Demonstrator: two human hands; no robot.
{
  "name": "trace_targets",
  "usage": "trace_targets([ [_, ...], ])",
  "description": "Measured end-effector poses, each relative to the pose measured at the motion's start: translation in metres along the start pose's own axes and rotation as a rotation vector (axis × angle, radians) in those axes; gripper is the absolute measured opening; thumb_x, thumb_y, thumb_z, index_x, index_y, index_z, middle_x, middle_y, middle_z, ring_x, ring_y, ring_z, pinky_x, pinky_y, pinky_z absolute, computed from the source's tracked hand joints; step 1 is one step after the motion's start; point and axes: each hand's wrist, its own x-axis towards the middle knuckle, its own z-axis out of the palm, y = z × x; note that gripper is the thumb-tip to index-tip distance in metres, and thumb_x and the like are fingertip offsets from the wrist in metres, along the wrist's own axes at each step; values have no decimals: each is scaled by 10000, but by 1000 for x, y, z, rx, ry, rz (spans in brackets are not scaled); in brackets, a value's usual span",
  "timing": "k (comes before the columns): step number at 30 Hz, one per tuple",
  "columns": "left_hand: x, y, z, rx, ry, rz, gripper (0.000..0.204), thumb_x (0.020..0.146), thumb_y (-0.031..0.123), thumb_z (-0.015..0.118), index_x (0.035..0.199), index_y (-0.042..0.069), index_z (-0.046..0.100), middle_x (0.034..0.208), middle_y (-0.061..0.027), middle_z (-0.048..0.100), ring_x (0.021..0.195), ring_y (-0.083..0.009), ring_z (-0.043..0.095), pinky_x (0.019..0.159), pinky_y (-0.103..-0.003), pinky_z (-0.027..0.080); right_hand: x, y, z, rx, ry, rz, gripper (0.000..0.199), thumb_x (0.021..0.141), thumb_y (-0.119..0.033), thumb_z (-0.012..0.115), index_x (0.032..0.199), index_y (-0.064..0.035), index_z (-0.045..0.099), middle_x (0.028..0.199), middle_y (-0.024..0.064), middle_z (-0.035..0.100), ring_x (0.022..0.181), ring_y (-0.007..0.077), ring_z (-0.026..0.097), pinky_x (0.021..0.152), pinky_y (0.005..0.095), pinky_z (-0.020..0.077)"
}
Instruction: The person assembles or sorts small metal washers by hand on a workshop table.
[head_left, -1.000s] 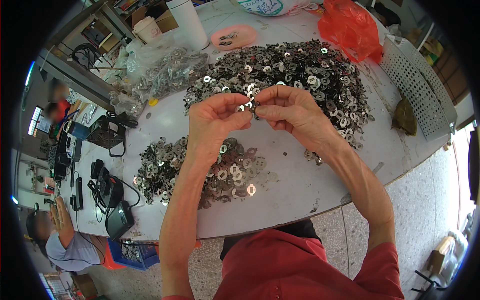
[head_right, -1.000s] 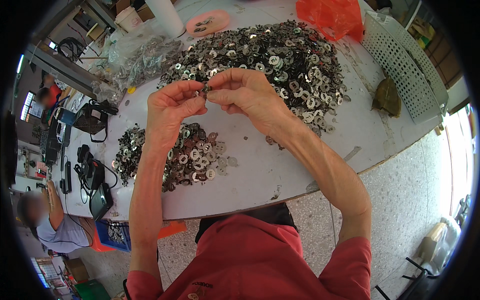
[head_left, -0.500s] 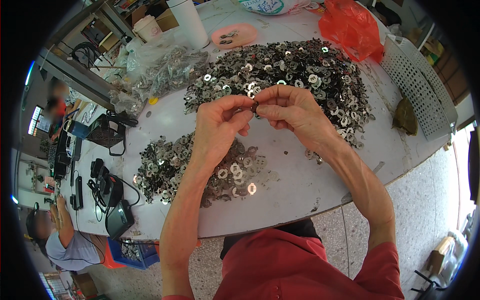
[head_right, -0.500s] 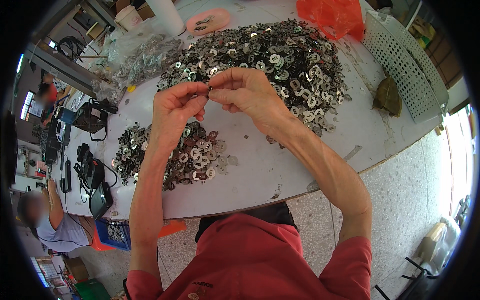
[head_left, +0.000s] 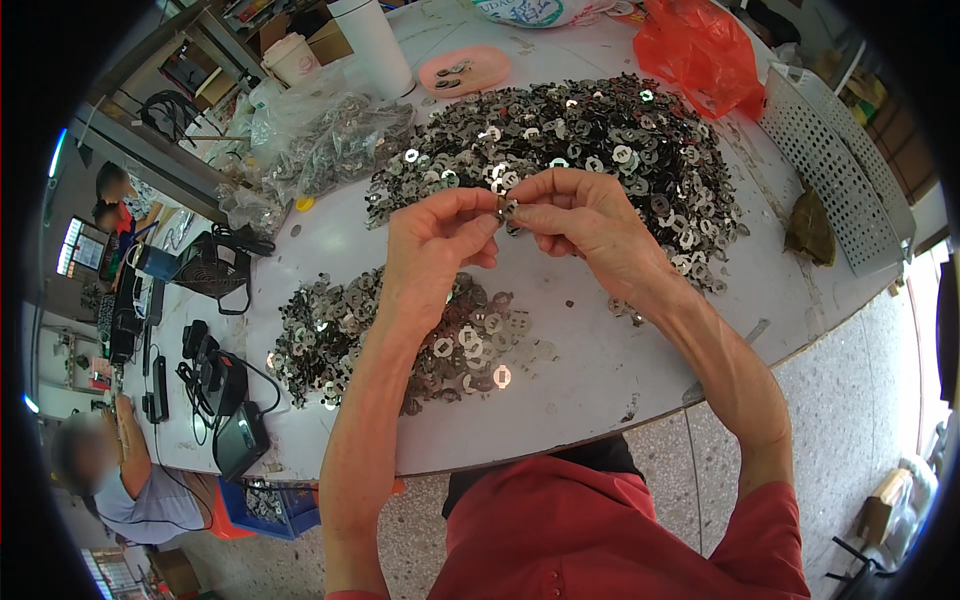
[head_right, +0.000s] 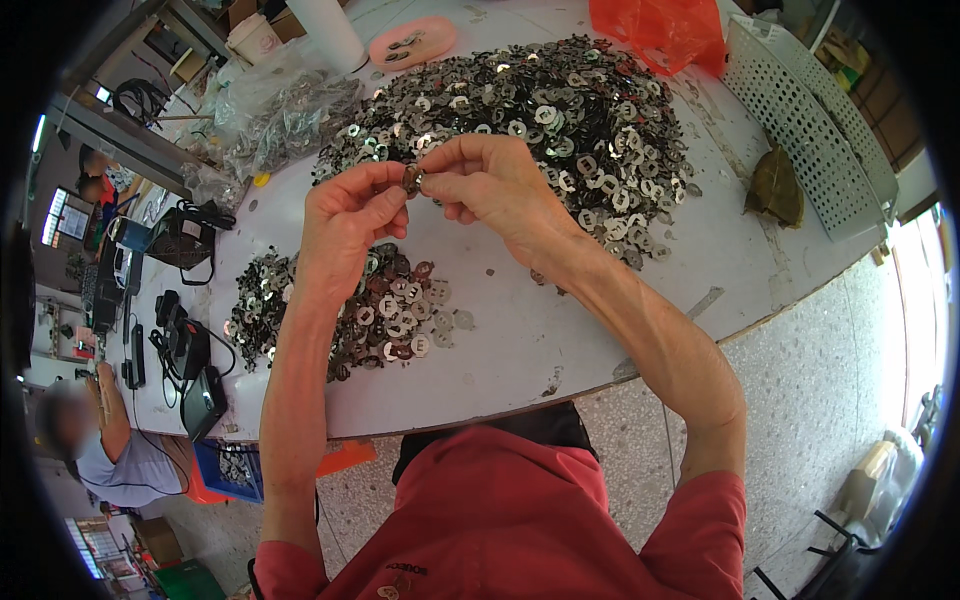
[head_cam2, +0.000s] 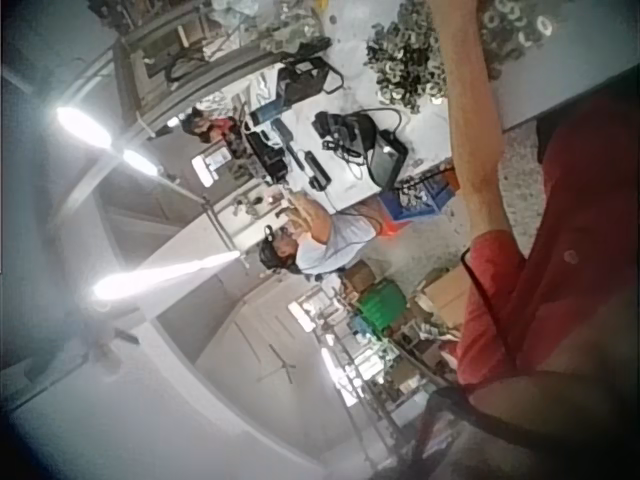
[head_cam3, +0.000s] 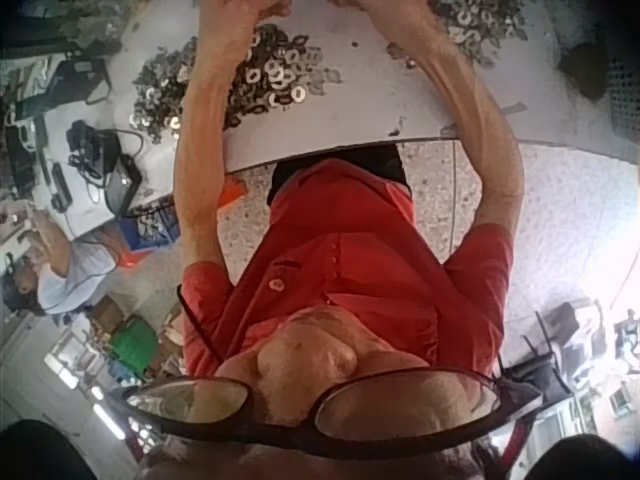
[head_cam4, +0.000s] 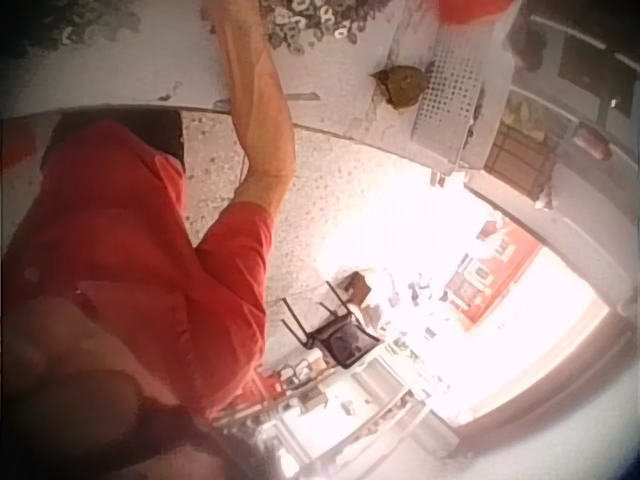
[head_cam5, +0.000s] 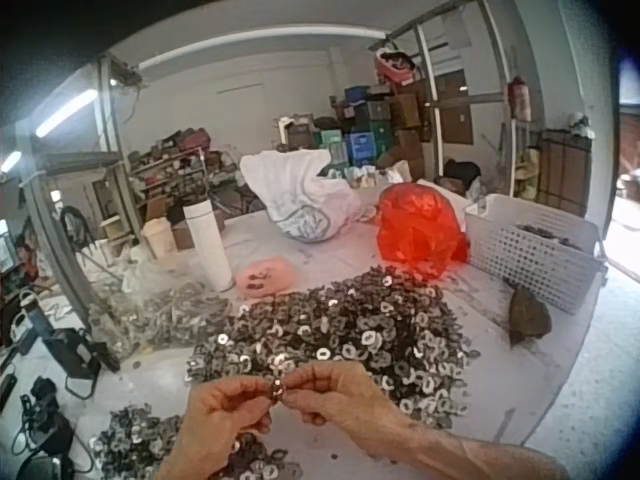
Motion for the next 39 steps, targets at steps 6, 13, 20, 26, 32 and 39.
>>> trace_targets([
  [6, 4, -7, -8, -302, -112, -166, 222, 879, 66, 630, 1082, -23, 621, 897, -63, 645, 726, -128, 591, 656, -271, 507, -2, -3, 2, 1, 23, -11, 170, 825, -85, 638, 963, 13, 639, 763, 32, 627, 623, 75, 521, 550, 216, 407],
  [13, 5, -9, -13, -402, -187, -202, 243, 887, 58, 619, 1115, -24, 597, 961, -85, 650, 751, -127, 588, 677, -275, 512, -2, 0, 1, -7, 42, -21, 182, 833, -106, 634, 984, -4, 631, 780, 12, 612, 622, 53, 489, 541, 207, 371],
  [20, 5, -4, -15, -362, -194, -225, 247, 889, 50, 603, 1125, -22, 595, 977, -91, 652, 768, -127, 592, 703, -276, 519, 0, 0, -1, 89, 7, 24, 177, 848, -97, 627, 1003, -11, 623, 835, 37, 649, 624, 52, 492, 546, 197, 380],
  [26, 6, 0, -21, -375, -265, -229, 233, 881, 71, 616, 1101, -7, 613, 954, -68, 646, 780, -123, 593, 719, -276, 519, 2, 2, -3, 225, -50, 126, 152, 829, -80, 632, 965, -13, 637, 830, 30, 649, 637, 61, 534, 573, 207, 426],
  [32, 4, 1, -16, -369, -234, -246, 216, 861, 118, 664, 1043, 6, 634, 896, -52, 642, 737, -112, 582, 666, -262, 502, 3, 5, -2, 239, -58, 145, 150, 832, -87, 635, 967, -20, 639, 802, 21, 636, 642, 64, 537, 574, 213, 430],
  [39, 2, 0, -14, -168, -180, -178, 141, 858, 108, 682, 960, 20, 642, 777, -18, 606, 628, -90, 525, 560, -224, 420, 1, 2, -1, 18, -84, 57, 163, 849, -132, 647, 970, -23, 639, 784, 24, 632, 631, 71, 527, 559, 219, 418],
])
